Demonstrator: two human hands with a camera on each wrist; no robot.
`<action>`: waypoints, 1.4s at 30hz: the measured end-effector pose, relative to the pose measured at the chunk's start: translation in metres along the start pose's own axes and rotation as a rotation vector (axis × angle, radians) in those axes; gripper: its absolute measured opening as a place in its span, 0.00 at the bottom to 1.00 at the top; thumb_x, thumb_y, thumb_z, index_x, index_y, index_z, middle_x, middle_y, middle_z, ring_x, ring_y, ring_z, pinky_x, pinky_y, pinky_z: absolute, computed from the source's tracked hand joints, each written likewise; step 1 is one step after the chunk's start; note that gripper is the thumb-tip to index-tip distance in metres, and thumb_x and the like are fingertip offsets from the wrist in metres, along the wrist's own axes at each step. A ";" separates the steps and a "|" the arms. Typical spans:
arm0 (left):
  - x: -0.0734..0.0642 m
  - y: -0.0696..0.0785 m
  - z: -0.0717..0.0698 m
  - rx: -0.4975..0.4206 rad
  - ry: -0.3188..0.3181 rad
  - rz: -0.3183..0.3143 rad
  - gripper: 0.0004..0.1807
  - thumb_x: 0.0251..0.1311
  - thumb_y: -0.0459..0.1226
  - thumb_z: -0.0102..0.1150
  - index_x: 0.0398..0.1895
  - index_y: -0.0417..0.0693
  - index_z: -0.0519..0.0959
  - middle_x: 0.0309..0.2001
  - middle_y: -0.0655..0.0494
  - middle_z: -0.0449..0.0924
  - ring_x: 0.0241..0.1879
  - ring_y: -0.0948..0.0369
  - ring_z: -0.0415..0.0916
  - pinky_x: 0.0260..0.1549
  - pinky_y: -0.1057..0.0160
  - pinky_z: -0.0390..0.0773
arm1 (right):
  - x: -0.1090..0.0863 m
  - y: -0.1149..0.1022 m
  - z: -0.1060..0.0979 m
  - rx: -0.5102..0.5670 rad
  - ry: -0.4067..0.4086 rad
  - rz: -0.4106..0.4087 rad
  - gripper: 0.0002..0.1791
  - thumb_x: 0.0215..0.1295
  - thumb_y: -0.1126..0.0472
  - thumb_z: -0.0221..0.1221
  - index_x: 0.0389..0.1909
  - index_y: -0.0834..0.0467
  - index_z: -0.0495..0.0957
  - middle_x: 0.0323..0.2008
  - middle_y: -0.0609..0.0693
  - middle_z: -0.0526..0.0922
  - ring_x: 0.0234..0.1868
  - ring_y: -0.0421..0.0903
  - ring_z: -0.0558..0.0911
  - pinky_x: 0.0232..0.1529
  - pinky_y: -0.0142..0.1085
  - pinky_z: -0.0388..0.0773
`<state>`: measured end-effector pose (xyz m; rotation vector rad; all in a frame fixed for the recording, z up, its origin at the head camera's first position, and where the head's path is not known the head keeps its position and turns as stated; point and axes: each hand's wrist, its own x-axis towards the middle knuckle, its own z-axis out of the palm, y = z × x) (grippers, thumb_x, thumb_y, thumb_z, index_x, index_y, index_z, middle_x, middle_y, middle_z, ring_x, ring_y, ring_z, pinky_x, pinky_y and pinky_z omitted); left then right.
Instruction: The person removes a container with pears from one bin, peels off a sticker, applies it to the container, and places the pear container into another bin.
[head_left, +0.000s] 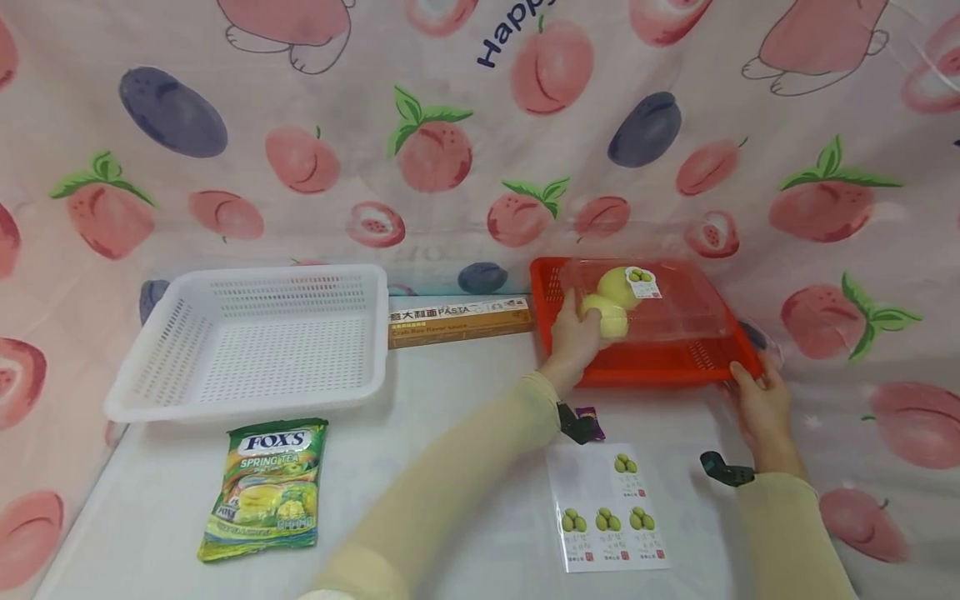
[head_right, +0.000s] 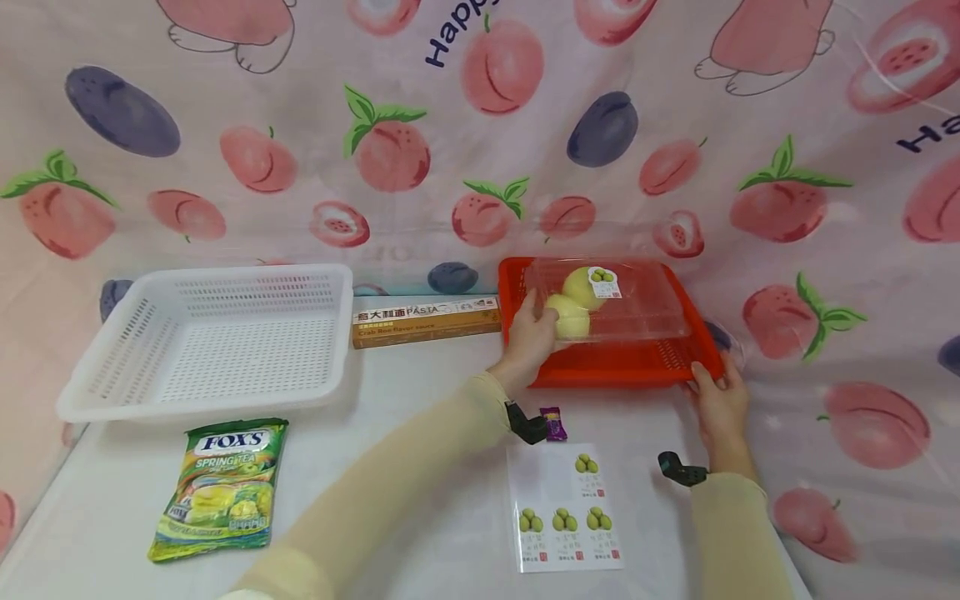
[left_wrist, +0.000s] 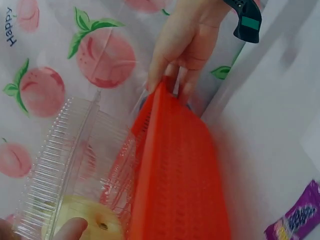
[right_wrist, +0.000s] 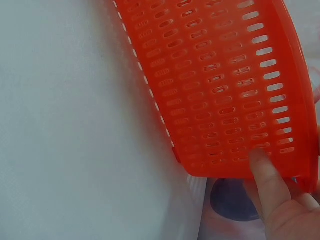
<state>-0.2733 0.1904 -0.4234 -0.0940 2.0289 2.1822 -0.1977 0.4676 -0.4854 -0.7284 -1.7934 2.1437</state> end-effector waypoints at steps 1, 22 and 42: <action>0.001 -0.002 0.004 0.021 0.006 -0.015 0.33 0.69 0.39 0.48 0.77 0.53 0.55 0.65 0.54 0.67 0.39 0.60 0.77 0.39 0.64 0.81 | 0.000 0.000 -0.001 -0.002 0.004 0.003 0.47 0.68 0.54 0.60 0.78 0.40 0.40 0.77 0.45 0.40 0.71 0.46 0.58 0.42 0.29 0.75; 0.016 -0.021 0.023 0.268 0.049 -0.051 0.33 0.67 0.38 0.50 0.75 0.48 0.58 0.62 0.50 0.71 0.53 0.56 0.69 0.55 0.58 0.71 | -0.005 0.000 0.001 0.127 -0.025 -0.077 0.45 0.69 0.64 0.58 0.78 0.48 0.41 0.77 0.52 0.42 0.53 0.38 0.77 0.45 0.32 0.75; 0.036 -0.023 0.022 0.240 -0.020 -0.100 0.37 0.65 0.36 0.49 0.77 0.47 0.51 0.61 0.47 0.67 0.54 0.54 0.66 0.56 0.58 0.70 | -0.006 -0.001 0.000 0.063 -0.011 -0.030 0.45 0.68 0.59 0.59 0.78 0.43 0.43 0.77 0.49 0.44 0.67 0.46 0.65 0.51 0.36 0.69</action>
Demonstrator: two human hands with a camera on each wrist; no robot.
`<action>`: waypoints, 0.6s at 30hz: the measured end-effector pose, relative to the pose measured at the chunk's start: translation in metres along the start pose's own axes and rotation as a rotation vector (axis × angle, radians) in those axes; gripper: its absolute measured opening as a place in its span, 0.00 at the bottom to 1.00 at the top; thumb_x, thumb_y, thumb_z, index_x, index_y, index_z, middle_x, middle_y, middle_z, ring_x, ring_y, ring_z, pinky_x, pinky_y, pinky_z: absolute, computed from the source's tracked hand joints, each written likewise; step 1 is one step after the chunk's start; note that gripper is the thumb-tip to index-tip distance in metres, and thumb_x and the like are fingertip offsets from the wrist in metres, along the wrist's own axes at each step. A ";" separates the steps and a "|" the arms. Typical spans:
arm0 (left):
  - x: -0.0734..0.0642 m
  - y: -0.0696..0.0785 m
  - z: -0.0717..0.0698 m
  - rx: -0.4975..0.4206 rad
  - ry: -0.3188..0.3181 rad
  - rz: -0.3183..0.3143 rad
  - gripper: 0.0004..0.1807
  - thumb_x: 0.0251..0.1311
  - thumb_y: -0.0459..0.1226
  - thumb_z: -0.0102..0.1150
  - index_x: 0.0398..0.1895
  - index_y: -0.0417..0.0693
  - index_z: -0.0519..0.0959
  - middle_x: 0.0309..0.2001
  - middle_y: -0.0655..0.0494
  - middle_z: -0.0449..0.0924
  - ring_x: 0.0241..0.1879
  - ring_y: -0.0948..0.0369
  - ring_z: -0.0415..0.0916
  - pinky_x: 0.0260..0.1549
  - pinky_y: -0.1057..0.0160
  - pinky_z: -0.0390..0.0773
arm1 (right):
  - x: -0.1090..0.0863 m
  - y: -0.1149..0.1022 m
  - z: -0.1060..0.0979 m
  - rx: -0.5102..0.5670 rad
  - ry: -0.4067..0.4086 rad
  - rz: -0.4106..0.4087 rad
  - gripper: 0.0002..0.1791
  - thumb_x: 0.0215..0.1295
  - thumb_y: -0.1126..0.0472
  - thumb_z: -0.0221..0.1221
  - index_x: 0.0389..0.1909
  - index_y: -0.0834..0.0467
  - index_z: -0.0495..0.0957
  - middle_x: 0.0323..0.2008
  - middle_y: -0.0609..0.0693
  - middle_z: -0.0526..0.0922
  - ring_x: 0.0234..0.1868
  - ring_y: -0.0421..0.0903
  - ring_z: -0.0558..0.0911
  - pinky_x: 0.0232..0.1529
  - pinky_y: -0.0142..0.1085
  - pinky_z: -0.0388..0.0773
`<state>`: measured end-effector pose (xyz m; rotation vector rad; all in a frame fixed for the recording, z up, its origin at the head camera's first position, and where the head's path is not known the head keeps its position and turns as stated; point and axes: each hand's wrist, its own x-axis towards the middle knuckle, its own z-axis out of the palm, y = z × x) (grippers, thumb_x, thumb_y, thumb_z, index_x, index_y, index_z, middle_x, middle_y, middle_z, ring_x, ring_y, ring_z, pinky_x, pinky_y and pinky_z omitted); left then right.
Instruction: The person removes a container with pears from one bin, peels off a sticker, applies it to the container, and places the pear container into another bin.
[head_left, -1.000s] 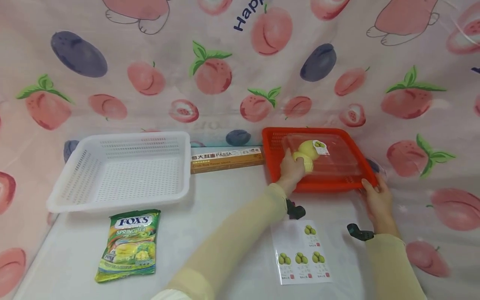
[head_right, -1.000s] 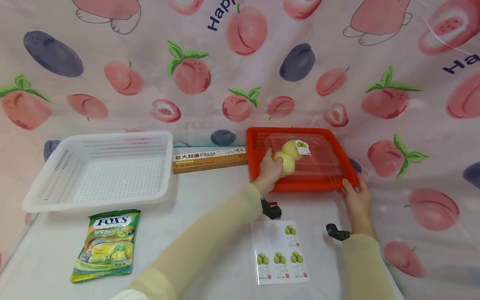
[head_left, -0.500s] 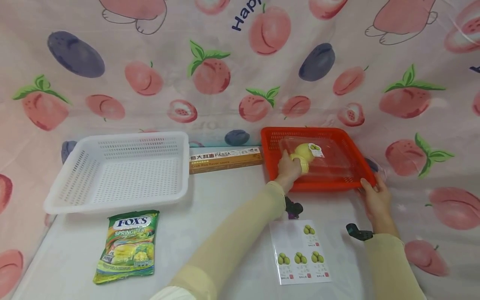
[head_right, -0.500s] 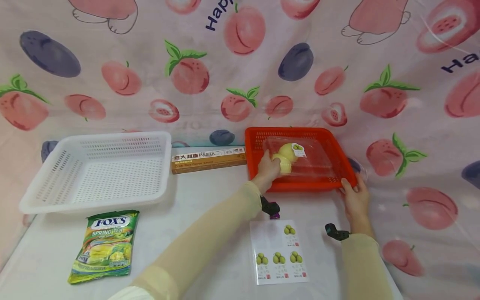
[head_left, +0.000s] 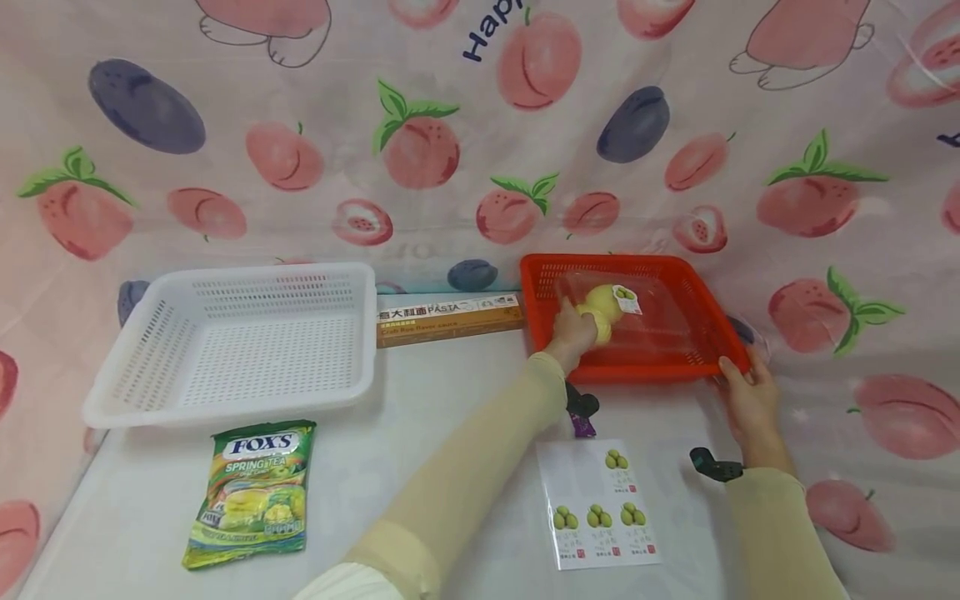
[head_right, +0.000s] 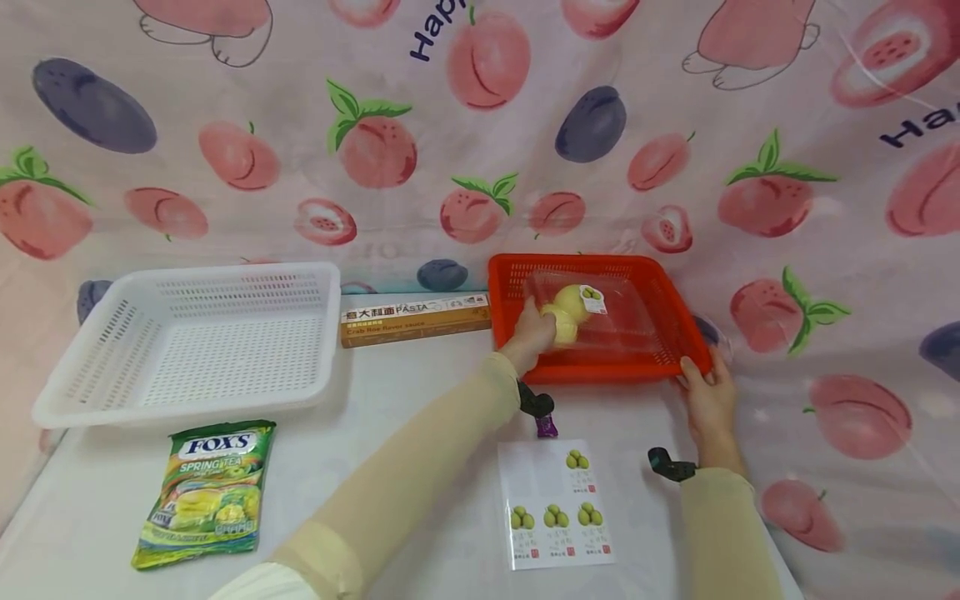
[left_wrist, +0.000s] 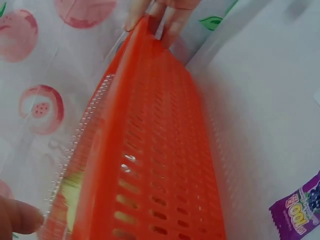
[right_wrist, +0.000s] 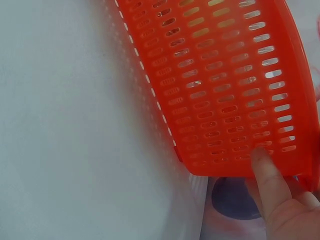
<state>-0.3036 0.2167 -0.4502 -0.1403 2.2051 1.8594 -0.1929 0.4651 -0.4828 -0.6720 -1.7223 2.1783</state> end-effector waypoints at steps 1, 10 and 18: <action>0.000 0.000 -0.002 -0.008 -0.016 -0.003 0.39 0.62 0.34 0.51 0.77 0.47 0.50 0.61 0.47 0.67 0.54 0.54 0.66 0.55 0.58 0.69 | 0.000 0.000 0.000 0.002 -0.001 0.002 0.45 0.69 0.59 0.59 0.78 0.43 0.42 0.77 0.49 0.44 0.66 0.45 0.66 0.51 0.36 0.69; 0.007 -0.007 -0.010 0.004 -0.080 -0.044 0.48 0.55 0.28 0.55 0.78 0.46 0.44 0.56 0.50 0.69 0.49 0.55 0.65 0.48 0.63 0.69 | 0.000 -0.002 0.001 0.033 -0.019 -0.014 0.45 0.69 0.61 0.59 0.78 0.45 0.42 0.77 0.51 0.43 0.59 0.41 0.73 0.50 0.35 0.70; 0.001 0.004 -0.014 0.063 -0.115 -0.030 0.45 0.65 0.43 0.53 0.79 0.48 0.40 0.68 0.48 0.63 0.58 0.56 0.66 0.63 0.60 0.65 | -0.001 0.000 -0.002 0.042 -0.030 -0.009 0.46 0.69 0.60 0.59 0.78 0.44 0.40 0.77 0.50 0.43 0.61 0.42 0.72 0.50 0.35 0.70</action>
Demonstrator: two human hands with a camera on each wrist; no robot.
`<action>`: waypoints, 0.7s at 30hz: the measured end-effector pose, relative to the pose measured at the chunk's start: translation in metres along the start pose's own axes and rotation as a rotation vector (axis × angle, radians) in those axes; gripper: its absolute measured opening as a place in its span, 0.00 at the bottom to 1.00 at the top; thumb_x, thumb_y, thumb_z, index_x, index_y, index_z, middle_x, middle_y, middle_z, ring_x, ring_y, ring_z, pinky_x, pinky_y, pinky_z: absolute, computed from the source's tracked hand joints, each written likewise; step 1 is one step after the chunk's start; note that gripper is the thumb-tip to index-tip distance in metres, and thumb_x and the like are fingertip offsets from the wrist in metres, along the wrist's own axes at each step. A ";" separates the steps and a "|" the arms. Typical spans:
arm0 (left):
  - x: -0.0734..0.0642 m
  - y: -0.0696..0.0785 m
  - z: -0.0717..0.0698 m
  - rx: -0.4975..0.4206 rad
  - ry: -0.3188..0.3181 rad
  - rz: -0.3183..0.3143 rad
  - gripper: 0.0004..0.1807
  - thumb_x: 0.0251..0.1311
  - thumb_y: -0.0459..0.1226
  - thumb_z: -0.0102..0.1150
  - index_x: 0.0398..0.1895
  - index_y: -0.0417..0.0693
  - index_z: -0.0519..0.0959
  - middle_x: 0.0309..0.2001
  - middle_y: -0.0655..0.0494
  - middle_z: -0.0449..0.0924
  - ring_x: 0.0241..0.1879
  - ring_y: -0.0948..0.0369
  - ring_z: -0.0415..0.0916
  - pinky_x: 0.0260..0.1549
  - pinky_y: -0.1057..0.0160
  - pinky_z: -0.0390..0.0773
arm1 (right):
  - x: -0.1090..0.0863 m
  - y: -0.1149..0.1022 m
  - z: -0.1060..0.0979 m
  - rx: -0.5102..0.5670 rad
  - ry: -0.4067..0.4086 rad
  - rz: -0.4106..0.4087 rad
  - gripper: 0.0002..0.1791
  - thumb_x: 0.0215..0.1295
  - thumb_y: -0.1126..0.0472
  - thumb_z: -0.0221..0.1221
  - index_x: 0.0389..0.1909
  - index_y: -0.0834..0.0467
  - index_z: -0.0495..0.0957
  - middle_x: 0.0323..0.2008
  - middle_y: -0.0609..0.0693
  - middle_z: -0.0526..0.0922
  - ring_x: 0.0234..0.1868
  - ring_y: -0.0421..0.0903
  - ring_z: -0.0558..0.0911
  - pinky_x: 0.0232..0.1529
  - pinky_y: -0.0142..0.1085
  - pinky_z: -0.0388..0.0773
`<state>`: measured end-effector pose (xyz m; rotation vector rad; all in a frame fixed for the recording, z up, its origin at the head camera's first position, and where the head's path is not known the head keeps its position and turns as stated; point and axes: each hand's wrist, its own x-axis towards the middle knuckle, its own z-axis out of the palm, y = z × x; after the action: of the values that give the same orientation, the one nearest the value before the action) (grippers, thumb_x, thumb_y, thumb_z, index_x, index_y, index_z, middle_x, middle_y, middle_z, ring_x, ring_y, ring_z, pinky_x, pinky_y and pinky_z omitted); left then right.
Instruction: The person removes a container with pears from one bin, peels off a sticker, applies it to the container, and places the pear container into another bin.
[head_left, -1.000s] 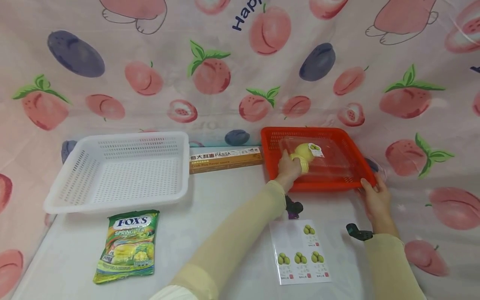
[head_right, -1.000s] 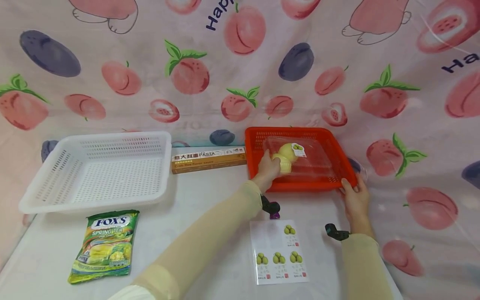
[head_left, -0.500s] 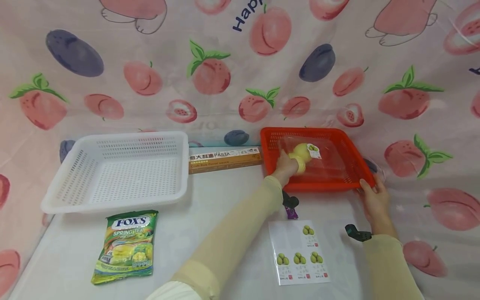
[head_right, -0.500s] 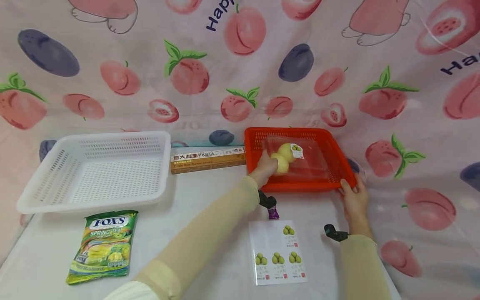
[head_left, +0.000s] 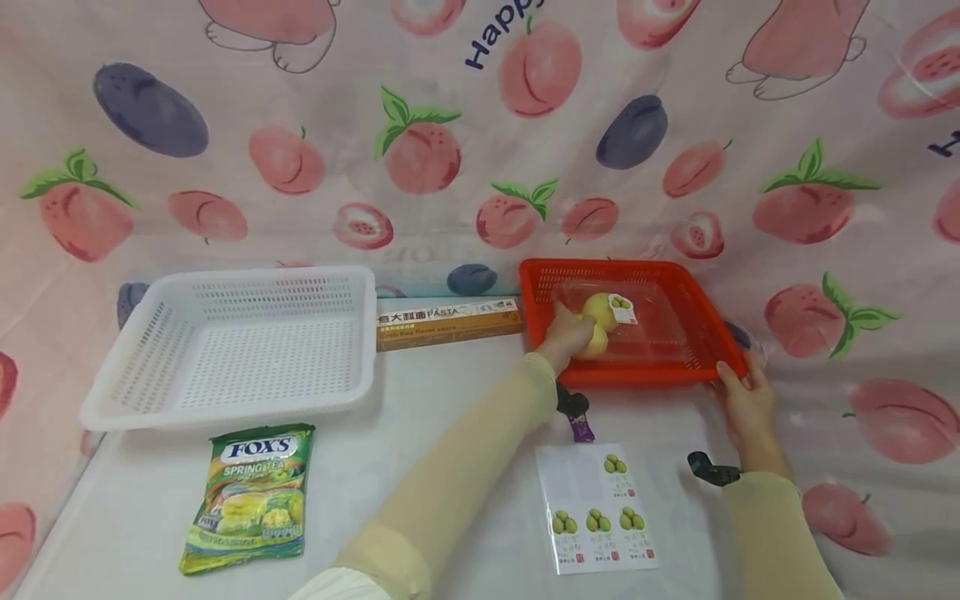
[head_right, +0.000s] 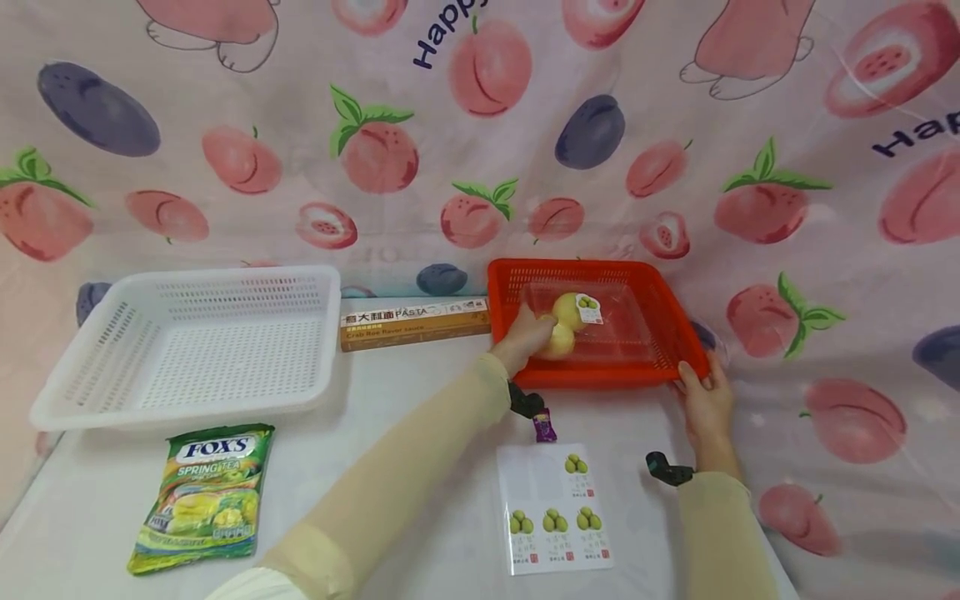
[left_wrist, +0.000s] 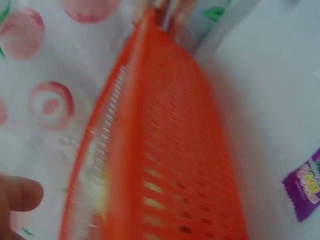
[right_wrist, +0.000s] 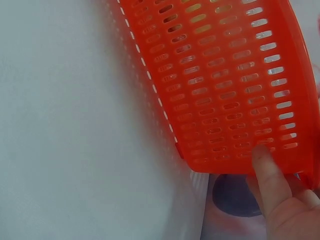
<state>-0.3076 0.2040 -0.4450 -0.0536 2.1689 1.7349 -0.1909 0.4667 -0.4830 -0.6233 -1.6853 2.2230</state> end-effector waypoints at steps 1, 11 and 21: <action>-0.002 0.004 -0.001 0.021 0.010 0.014 0.44 0.66 0.46 0.53 0.79 0.48 0.41 0.70 0.49 0.62 0.61 0.56 0.65 0.64 0.59 0.63 | 0.001 0.000 0.000 0.015 -0.005 -0.005 0.47 0.69 0.61 0.59 0.78 0.45 0.40 0.77 0.51 0.43 0.56 0.40 0.76 0.50 0.36 0.70; -0.041 0.023 -0.039 0.108 -0.069 0.220 0.39 0.69 0.54 0.51 0.78 0.53 0.52 0.73 0.56 0.58 0.68 0.56 0.60 0.66 0.53 0.61 | -0.002 -0.002 -0.003 0.041 0.006 0.008 0.48 0.68 0.62 0.60 0.78 0.44 0.40 0.77 0.49 0.42 0.54 0.37 0.76 0.50 0.35 0.71; -0.073 0.003 -0.119 0.389 -0.151 0.592 0.33 0.70 0.57 0.48 0.74 0.55 0.61 0.70 0.58 0.63 0.67 0.56 0.61 0.61 0.50 0.68 | 0.000 -0.016 -0.014 -0.045 0.029 -0.024 0.46 0.70 0.59 0.58 0.78 0.43 0.38 0.77 0.49 0.40 0.54 0.40 0.77 0.45 0.32 0.76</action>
<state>-0.2702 0.0780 -0.3983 0.8646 2.5170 1.4661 -0.1846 0.4828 -0.4709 -0.6392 -1.7236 2.1554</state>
